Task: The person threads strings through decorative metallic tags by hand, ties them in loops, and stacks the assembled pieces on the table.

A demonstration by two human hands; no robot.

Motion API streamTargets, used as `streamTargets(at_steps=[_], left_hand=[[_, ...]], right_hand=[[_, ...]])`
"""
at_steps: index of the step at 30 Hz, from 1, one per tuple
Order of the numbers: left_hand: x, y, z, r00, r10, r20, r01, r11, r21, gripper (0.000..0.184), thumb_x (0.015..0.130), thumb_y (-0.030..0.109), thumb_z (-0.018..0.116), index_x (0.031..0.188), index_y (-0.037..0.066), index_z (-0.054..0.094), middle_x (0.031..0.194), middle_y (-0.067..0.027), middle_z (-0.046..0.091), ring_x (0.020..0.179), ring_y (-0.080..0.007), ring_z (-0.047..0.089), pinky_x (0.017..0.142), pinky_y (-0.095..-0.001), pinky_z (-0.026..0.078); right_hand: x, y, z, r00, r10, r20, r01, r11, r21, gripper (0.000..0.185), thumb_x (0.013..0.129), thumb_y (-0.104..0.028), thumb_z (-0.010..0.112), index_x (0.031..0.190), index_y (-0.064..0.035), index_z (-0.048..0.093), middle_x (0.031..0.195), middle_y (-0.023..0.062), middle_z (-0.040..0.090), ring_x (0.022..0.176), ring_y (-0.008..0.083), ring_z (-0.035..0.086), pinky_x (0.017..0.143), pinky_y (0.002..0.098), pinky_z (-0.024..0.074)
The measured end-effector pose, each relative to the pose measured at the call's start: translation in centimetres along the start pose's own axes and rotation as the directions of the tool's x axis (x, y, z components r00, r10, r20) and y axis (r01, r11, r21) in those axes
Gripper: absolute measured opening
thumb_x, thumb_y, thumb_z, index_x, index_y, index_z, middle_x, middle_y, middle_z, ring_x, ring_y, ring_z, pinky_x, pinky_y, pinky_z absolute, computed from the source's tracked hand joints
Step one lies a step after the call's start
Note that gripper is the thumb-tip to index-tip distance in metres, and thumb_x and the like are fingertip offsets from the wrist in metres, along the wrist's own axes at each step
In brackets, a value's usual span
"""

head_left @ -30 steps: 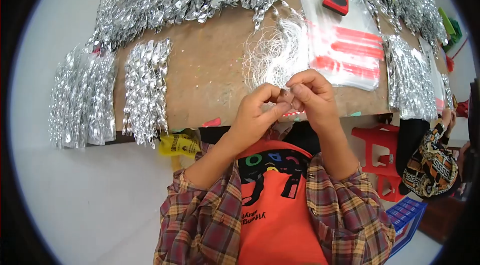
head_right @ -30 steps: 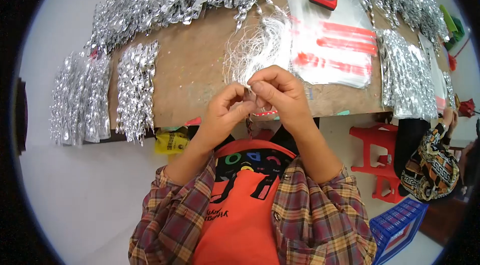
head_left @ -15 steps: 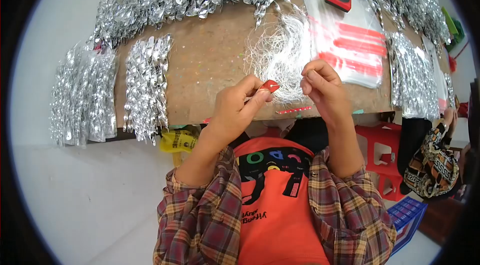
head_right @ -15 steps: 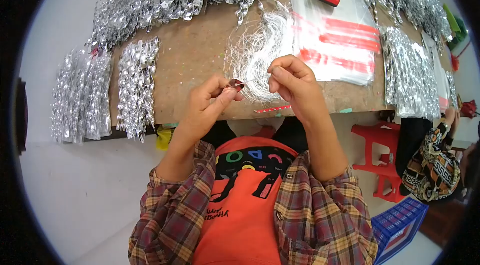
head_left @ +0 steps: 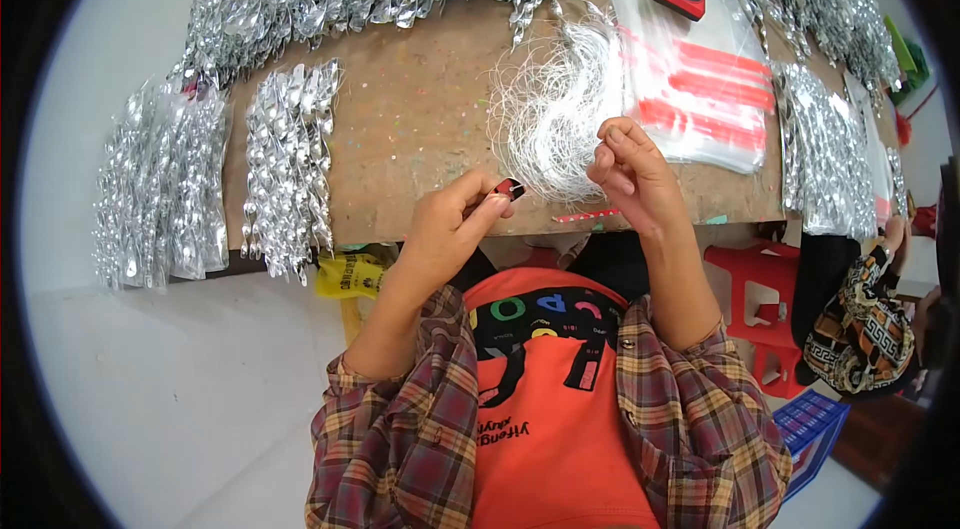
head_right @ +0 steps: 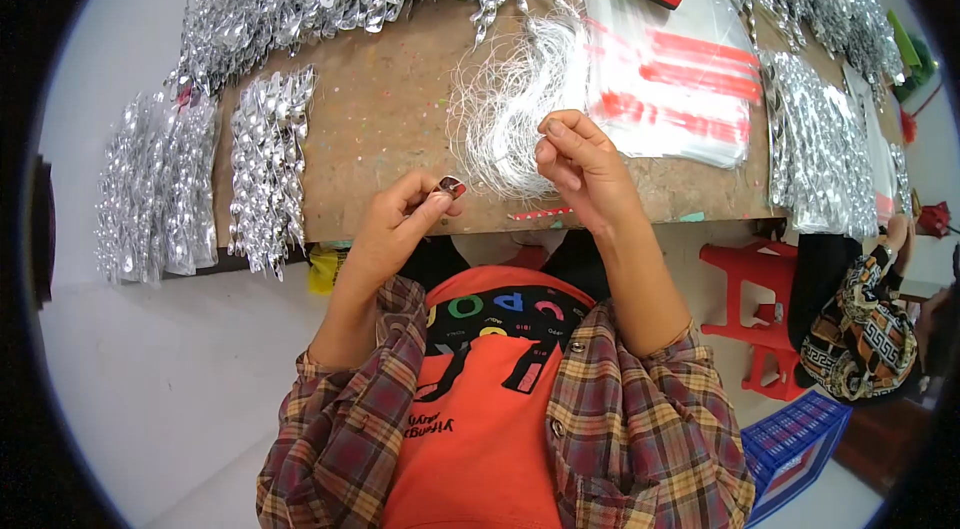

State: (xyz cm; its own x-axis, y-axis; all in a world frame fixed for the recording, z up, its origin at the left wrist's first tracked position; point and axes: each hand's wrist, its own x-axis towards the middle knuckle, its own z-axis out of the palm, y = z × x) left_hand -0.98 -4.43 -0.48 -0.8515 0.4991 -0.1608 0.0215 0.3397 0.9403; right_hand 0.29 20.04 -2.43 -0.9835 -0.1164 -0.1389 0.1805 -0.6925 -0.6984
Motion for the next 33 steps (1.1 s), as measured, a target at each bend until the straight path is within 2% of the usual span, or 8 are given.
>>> streamTargets(at_steps=[9,15,16,18,19,22,26,33], left_hand=[[-0.6,-1.3,0.4,0.994,-0.046,0.098,0.064,0.981,-0.181,0.019,0.088,0.012,0.054,0.103,0.000,0.052,0.090,-0.0071,0.062,0.084,-0.0111,0.057,0.076,-0.0247,0.045],[-0.3,-1.0,0.3,0.817,0.041,0.575,0.185,0.926,-0.329,0.041,0.087,0.012,0.056,0.122,0.001,0.039,0.098,-0.0089,0.060,0.092,-0.0147,0.057,0.083,-0.0290,0.043],[-0.1,-0.6,0.6,0.822,0.034,0.569,0.192,0.924,-0.332,0.041,0.087,0.012,0.056,0.122,0.001,0.039,0.098,-0.0089,0.060,0.092,-0.0147,0.057,0.083,-0.0290,0.043],[0.2,0.3,1.7,0.901,0.123,0.416,0.187,0.757,-0.627,0.034,0.088,0.016,0.056,0.116,0.001,0.044,0.093,-0.0087,0.061,0.088,-0.0153,0.058,0.081,-0.0288,0.044],[0.4,0.5,2.5,0.941,0.018,0.338,0.220,0.726,-0.651,0.025,0.089,0.019,0.054,0.107,0.002,0.049,0.085,-0.0064,0.061,0.078,-0.0136,0.059,0.074,-0.0264,0.046],[1.1,-0.4,3.6,0.981,-0.003,0.196,0.153,0.637,-0.756,0.019,0.089,0.017,0.054,0.100,0.002,0.052,0.078,-0.0039,0.058,0.070,-0.0107,0.057,0.066,-0.0233,0.047],[0.8,0.3,3.5,0.992,0.002,0.127,0.074,0.800,-0.595,0.014,0.089,0.014,0.055,0.094,0.001,0.055,0.074,-0.0018,0.056,0.064,-0.0080,0.054,0.061,-0.0212,0.047],[0.4,0.1,3.5,0.995,0.018,0.100,0.040,0.836,-0.548,0.013,0.088,0.013,0.056,0.091,0.000,0.056,0.073,-0.0004,0.056,0.062,-0.0049,0.053,0.057,-0.0185,0.047]], right_hand=[[0.1,0.1,0.5,0.999,0.030,0.012,-0.029,0.999,-0.014,0.009,0.089,-0.014,0.053,0.092,-0.0051,0.053,0.068,0.0028,0.059,0.040,0.0019,0.028,0.049,0.0147,0.0281],[-0.7,0.8,2.5,0.977,0.210,0.049,-0.204,0.974,-0.099,0.009,0.088,-0.014,0.055,0.089,-0.0048,0.055,0.066,0.0027,0.058,0.041,0.0013,0.030,0.041,0.0131,0.0230],[-0.9,1.0,2.9,0.966,0.257,0.034,-0.249,0.958,-0.144,0.009,0.087,-0.014,0.056,0.088,-0.0048,0.055,0.066,0.0027,0.058,0.042,0.0012,0.032,0.039,0.0129,0.0221],[-1.0,1.4,3.1,0.963,0.267,0.040,-0.255,0.948,-0.190,0.009,0.087,-0.014,0.056,0.087,-0.0049,0.055,0.065,0.0026,0.057,0.042,0.0011,0.033,0.038,0.0125,0.0225],[-1.1,1.4,3.1,0.963,0.266,0.043,-0.249,0.939,-0.238,0.009,0.087,-0.014,0.056,0.087,-0.0050,0.055,0.064,0.0024,0.057,0.043,0.0010,0.035,0.038,0.0121,0.0229],[-1.2,1.0,3.0,0.962,0.269,0.039,-0.247,0.926,-0.285,0.009,0.086,-0.014,0.057,0.087,-0.0051,0.056,0.064,0.0023,0.057,0.044,0.0007,0.036,0.039,0.0120,0.0242],[-1.5,1.0,2.8,0.966,0.256,0.033,-0.236,0.927,-0.290,0.010,0.085,-0.014,0.058,0.089,-0.0050,0.056,0.064,0.0018,0.056,0.044,0.0010,0.037,0.039,0.0123,0.0247],[-1.2,1.3,2.4,0.986,0.164,0.023,-0.149,0.937,-0.315,0.012,0.085,-0.011,0.058,0.095,-0.0055,0.055,0.065,0.0017,0.057,0.047,0.0021,0.041,0.041,0.0128,0.0263]])
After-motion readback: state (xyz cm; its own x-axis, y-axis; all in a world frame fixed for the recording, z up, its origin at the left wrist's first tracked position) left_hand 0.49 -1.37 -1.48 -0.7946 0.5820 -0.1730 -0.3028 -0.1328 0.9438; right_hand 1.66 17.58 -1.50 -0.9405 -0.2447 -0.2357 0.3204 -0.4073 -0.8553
